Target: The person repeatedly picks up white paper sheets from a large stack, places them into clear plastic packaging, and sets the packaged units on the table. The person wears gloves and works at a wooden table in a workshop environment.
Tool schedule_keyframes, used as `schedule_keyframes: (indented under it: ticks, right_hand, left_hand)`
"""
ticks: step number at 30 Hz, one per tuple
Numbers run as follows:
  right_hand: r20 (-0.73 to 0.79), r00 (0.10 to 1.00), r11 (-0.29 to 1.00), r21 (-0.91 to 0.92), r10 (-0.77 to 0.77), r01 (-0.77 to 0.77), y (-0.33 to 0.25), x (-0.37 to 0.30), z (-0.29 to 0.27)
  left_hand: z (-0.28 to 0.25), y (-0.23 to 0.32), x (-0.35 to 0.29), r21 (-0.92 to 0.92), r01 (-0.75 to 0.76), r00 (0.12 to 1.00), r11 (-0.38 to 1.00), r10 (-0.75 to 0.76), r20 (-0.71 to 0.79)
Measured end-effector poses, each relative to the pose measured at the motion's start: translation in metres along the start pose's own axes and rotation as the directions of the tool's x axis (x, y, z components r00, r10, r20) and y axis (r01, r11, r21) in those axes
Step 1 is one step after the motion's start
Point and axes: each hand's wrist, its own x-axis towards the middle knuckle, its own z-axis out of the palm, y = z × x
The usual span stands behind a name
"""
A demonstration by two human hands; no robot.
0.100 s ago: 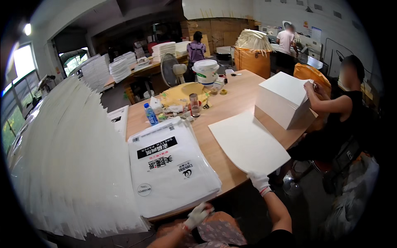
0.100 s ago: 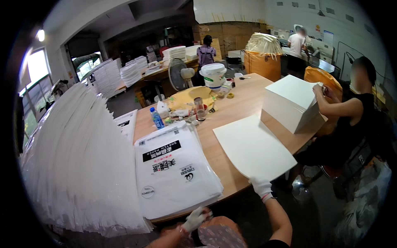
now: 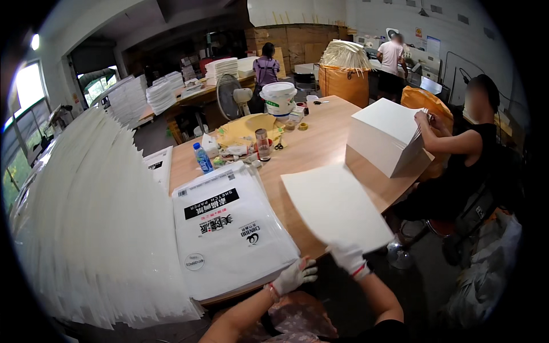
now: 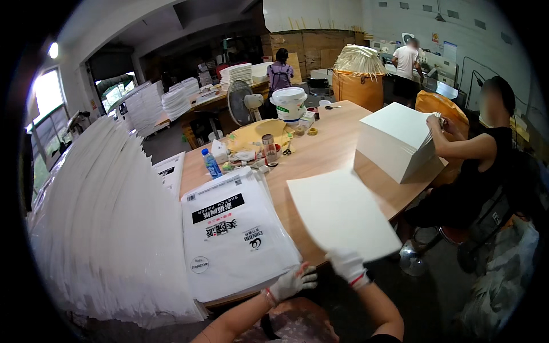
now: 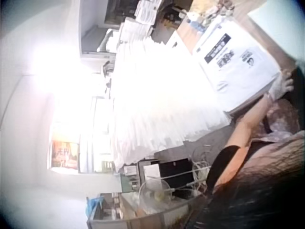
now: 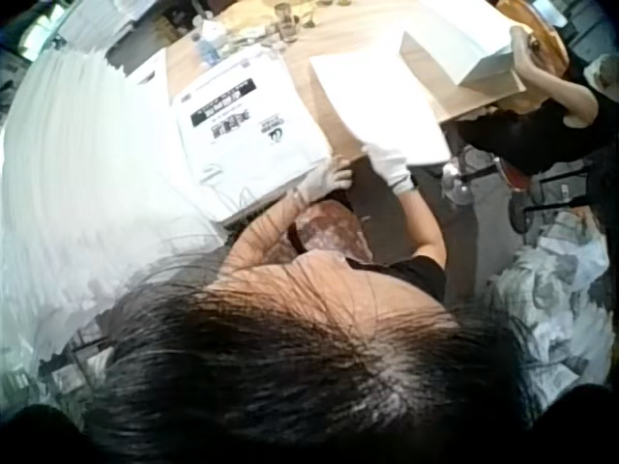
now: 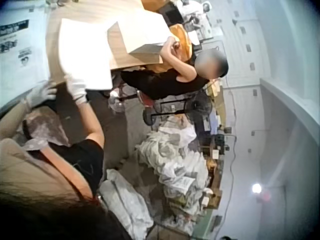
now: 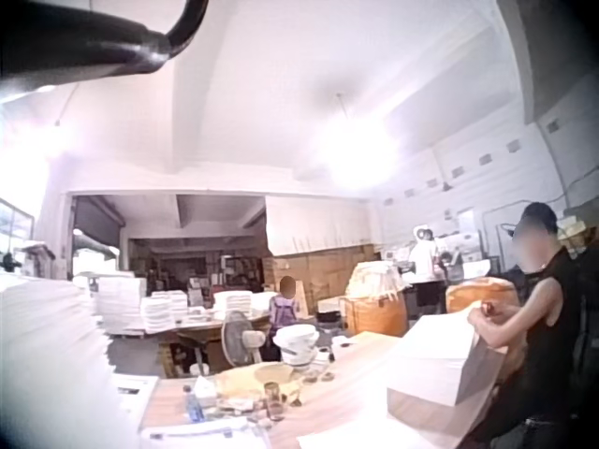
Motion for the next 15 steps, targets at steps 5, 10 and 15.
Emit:
schedule_keyframes:
  ticks: [5, 10, 15]
  right_hand:
    - [0.020, 0.999, 0.840, 0.541, 0.037, -0.042, -0.074, -0.055, -0.059]
    - [0.513, 0.660, -0.381, 0.856, 0.548, -0.349, 0.060, -0.157, 0.010]
    - [0.201, 0.857, 0.388, 0.827, 0.475, -0.408, -0.096, -0.096, 0.000]
  left_hand:
    - [0.034, 0.047, -0.021, 0.435, 0.191, 0.898, 0.880, 0.022, -0.439]
    - [0.068, 0.039, -0.064, 0.991, 0.087, 0.996, 0.104, 0.003, -0.088]
    - [0.083, -0.064, -0.067, 0.721, 0.149, 0.988, -0.677, 0.072, -0.136]
